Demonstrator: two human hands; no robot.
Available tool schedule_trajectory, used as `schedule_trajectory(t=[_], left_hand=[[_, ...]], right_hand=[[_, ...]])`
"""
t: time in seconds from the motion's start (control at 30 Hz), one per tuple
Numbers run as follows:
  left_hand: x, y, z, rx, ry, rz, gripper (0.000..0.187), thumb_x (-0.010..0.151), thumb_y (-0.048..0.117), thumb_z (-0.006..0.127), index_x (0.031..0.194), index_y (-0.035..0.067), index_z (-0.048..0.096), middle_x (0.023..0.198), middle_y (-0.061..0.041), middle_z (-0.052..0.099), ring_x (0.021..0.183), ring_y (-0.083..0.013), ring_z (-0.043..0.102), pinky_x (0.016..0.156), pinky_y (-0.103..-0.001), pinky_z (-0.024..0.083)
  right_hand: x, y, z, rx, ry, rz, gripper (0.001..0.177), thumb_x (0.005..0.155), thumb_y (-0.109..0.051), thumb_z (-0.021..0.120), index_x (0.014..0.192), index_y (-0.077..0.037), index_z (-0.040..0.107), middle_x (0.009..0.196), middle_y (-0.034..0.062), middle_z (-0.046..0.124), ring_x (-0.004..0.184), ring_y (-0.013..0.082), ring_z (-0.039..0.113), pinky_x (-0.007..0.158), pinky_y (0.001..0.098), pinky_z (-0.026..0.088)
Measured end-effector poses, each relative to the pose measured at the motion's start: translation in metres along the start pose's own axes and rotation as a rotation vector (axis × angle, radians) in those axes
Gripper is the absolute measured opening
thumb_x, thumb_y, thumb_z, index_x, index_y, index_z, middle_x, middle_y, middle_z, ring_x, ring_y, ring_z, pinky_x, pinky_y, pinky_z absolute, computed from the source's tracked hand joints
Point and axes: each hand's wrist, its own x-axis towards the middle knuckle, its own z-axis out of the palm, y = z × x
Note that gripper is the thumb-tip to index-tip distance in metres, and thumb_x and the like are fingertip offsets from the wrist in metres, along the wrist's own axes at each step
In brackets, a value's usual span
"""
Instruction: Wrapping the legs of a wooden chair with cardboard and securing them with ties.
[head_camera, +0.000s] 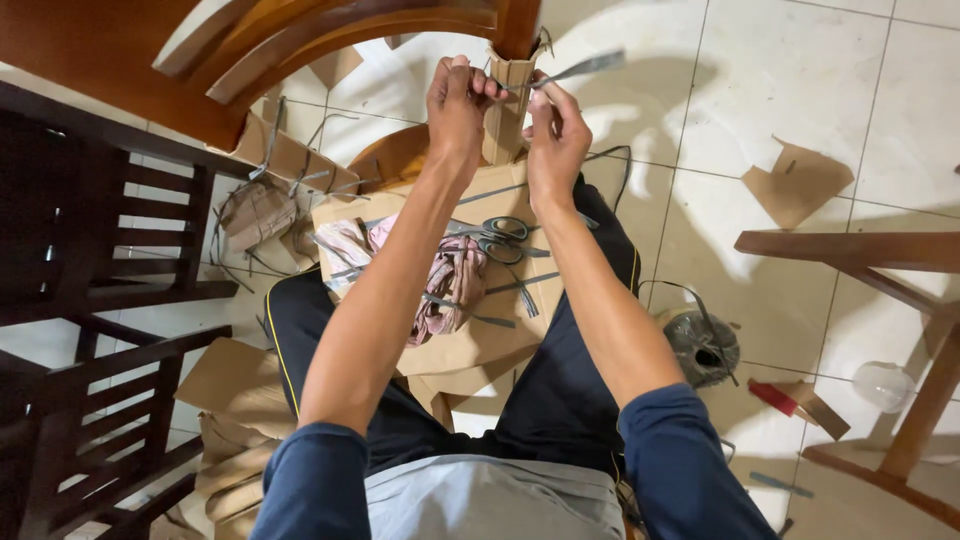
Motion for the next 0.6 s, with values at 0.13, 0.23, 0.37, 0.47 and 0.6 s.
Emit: schedule_trajectory(t=[0.13, 0.23, 0.37, 0.47, 0.6], left_hand=[[-0.005, -0.004, -0.002, -0.034, 0.06, 0.006, 0.019, 0.102, 0.019, 0.051, 0.089, 0.006, 0.049, 0.077, -0.006, 0.051, 0.073, -0.0181, 0.054, 0.076, -0.036, 0.054], [-0.014, -0.002, 0.002, -0.059, 0.065, 0.003, 0.019, 0.102, 0.019, 0.05, 0.088, 0.006, 0.048, 0.079, -0.007, 0.051, 0.075, -0.0192, 0.053, 0.077, -0.038, 0.053], [-0.036, 0.004, 0.016, 0.226, 0.167, 0.128, 0.026, 0.108, 0.024, 0.046, 0.09, 0.006, 0.051, 0.086, -0.009, 0.061, 0.086, -0.0204, 0.066, 0.083, -0.036, 0.061], [-0.055, 0.002, 0.014, 0.344, 0.172, 0.208, 0.025, 0.111, 0.024, 0.043, 0.094, 0.007, 0.052, 0.095, -0.006, 0.064, 0.095, -0.0188, 0.068, 0.085, -0.036, 0.063], [-0.07, 0.013, 0.024, 0.588, 0.08, 0.384, 0.02, 0.111, 0.019, 0.048, 0.099, 0.007, 0.058, 0.097, -0.006, 0.068, 0.096, -0.0122, 0.063, 0.084, -0.032, 0.06]], right_hand=[[-0.004, -0.021, 0.014, -0.015, 0.093, -0.101, 0.016, 0.099, -0.017, 0.065, 0.099, -0.002, 0.071, 0.105, 0.003, 0.075, 0.069, 0.0075, 0.054, 0.058, 0.0219, 0.048], [-0.014, -0.026, 0.014, -0.073, 0.085, -0.152, 0.016, 0.101, -0.018, 0.063, 0.107, -0.005, 0.072, 0.09, 0.0, 0.07, 0.065, 0.007, 0.05, 0.058, 0.0228, 0.047], [-0.01, -0.017, 0.013, -0.06, 0.004, -0.389, 0.01, 0.105, -0.008, 0.06, 0.111, -0.008, 0.068, 0.113, 0.0047, 0.072, 0.084, 0.0108, 0.066, 0.06, 0.0201, 0.054], [-0.009, -0.016, 0.011, -0.104, -0.007, -0.445, 0.011, 0.105, -0.009, 0.06, 0.103, -0.007, 0.07, 0.101, 0.0075, 0.075, 0.072, 0.0117, 0.067, 0.052, 0.0192, 0.053], [0.003, -0.012, 0.002, -0.164, -0.141, -0.472, 0.012, 0.104, -0.008, 0.061, 0.1, -0.006, 0.072, 0.092, 0.0076, 0.076, 0.074, 0.0164, 0.071, 0.053, 0.0216, 0.055]])
